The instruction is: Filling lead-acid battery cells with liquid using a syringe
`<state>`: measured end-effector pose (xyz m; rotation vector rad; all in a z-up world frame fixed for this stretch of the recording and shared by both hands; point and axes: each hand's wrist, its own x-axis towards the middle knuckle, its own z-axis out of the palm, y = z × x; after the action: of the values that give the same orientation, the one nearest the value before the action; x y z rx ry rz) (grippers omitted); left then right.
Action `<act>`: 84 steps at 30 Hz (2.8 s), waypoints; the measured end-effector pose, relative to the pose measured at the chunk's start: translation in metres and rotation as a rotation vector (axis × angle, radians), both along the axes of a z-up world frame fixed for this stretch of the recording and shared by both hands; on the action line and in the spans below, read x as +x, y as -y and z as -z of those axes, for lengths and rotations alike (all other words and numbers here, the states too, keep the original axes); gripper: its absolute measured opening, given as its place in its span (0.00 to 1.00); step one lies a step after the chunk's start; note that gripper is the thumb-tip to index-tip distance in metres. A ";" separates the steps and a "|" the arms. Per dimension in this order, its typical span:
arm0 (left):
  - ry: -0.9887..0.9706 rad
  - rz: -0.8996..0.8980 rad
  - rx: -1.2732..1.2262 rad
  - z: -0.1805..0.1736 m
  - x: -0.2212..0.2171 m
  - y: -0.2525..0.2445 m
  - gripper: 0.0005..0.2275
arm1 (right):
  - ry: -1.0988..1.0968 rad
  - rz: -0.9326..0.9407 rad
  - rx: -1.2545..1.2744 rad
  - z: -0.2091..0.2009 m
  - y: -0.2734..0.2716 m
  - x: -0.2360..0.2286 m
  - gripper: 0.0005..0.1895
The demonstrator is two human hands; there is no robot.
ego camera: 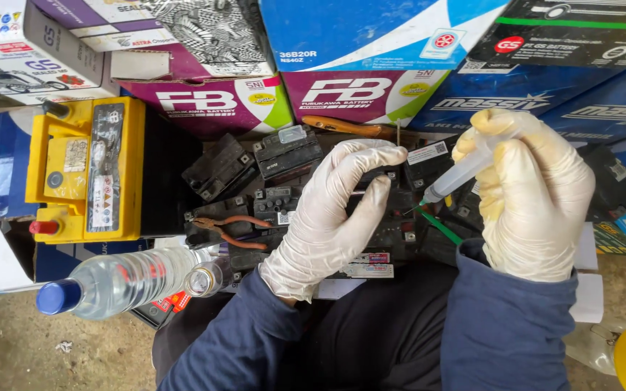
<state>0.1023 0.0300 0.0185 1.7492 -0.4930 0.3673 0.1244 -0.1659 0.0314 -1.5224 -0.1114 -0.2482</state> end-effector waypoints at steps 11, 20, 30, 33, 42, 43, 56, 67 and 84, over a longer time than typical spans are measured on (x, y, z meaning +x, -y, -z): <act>-0.091 0.014 0.027 0.004 0.010 0.014 0.10 | 0.004 0.011 -0.104 -0.005 0.005 0.001 0.12; -0.092 0.027 0.046 0.004 0.012 0.018 0.10 | 0.041 -0.079 -0.208 -0.008 0.003 0.001 0.10; -0.085 0.028 0.026 0.004 0.013 0.018 0.09 | 0.038 -0.069 -0.192 -0.009 0.001 0.001 0.10; -0.068 0.024 0.002 0.004 0.013 0.019 0.09 | 0.023 -0.124 -0.179 -0.008 0.000 0.002 0.11; -0.103 0.017 -0.011 0.006 0.013 0.017 0.09 | 0.045 -0.030 -0.181 -0.010 -0.001 0.000 0.10; -0.092 0.018 -0.012 0.006 0.013 0.017 0.09 | 0.027 -0.059 -0.188 -0.011 -0.002 0.000 0.09; -0.283 0.204 -0.172 0.028 0.011 0.022 0.15 | 0.257 -0.214 -0.568 -0.010 -0.003 0.015 0.10; -0.637 0.204 -0.509 0.014 0.012 0.036 0.14 | 0.378 -0.295 -0.476 -0.008 -0.004 0.019 0.07; -0.602 0.454 -0.691 0.022 0.023 0.055 0.11 | 0.355 -0.198 -0.448 0.005 -0.002 0.020 0.10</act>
<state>0.1258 -0.0253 -0.0038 0.9605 -0.2599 -0.2913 0.1448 -0.1640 0.0268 -1.8825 -0.6316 -0.3493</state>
